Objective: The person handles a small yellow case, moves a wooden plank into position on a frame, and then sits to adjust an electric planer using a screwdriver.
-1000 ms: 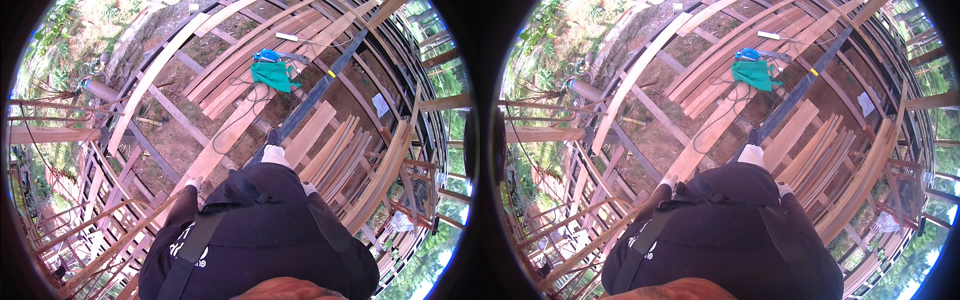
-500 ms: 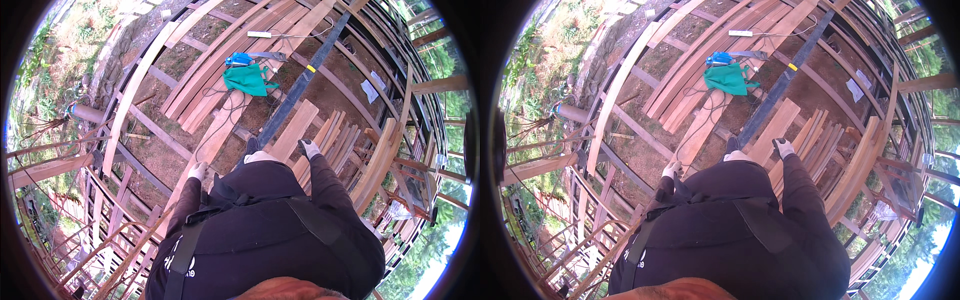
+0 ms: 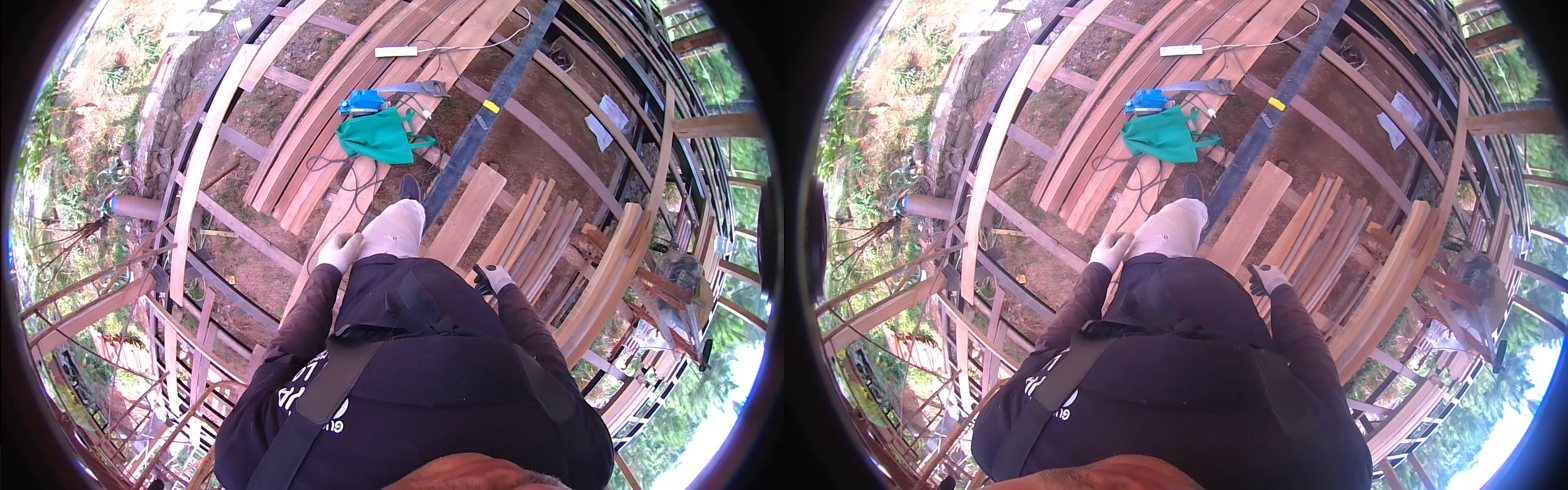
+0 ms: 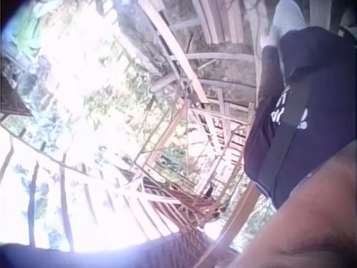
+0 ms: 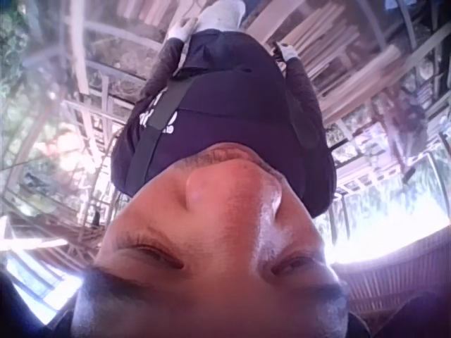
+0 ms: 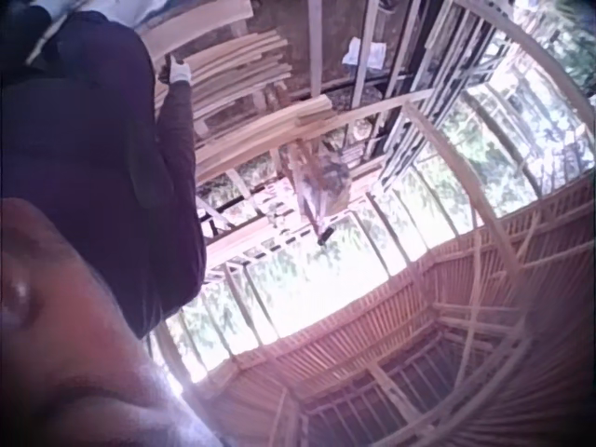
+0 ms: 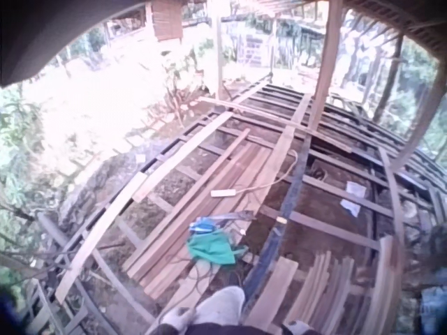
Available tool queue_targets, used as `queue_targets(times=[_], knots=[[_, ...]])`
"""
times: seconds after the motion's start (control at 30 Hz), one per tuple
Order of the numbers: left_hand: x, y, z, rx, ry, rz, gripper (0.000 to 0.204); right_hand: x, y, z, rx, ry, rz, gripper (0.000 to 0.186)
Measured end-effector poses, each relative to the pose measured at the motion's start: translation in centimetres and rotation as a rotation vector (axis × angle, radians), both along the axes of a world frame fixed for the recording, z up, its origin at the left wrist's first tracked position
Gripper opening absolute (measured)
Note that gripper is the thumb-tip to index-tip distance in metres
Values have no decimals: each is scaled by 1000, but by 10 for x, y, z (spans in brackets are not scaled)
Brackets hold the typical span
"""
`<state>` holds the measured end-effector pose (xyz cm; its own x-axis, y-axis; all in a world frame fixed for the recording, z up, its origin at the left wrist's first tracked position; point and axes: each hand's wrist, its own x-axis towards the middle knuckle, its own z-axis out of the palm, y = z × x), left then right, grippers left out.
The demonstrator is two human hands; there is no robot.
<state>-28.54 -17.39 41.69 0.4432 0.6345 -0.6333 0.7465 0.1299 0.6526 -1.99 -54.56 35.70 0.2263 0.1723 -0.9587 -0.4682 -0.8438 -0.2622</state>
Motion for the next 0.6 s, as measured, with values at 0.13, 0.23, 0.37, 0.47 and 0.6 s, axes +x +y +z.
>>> queue_targets(times=[0.13, 0.23, 0.37, 0.47, 0.6], knots=[[147, 5, 33, 130, 91, -598, 70, 45, -33, -70, 60, -291, 729, 62], [215, 11, 34, 198, 216, -771, 62, 97, 10, -39, 7, -306, 783, 56], [249, 26, 13, 145, 249, -876, 39, 161, 56, 62, 164, -348, 534, 40], [247, 47, 11, 70, 237, -892, 35, 194, 84, 93, 147, -469, 558, 38], [241, 72, 51, -119, 91, -690, 34, 250, 169, 167, 359, -312, 683, 31]])
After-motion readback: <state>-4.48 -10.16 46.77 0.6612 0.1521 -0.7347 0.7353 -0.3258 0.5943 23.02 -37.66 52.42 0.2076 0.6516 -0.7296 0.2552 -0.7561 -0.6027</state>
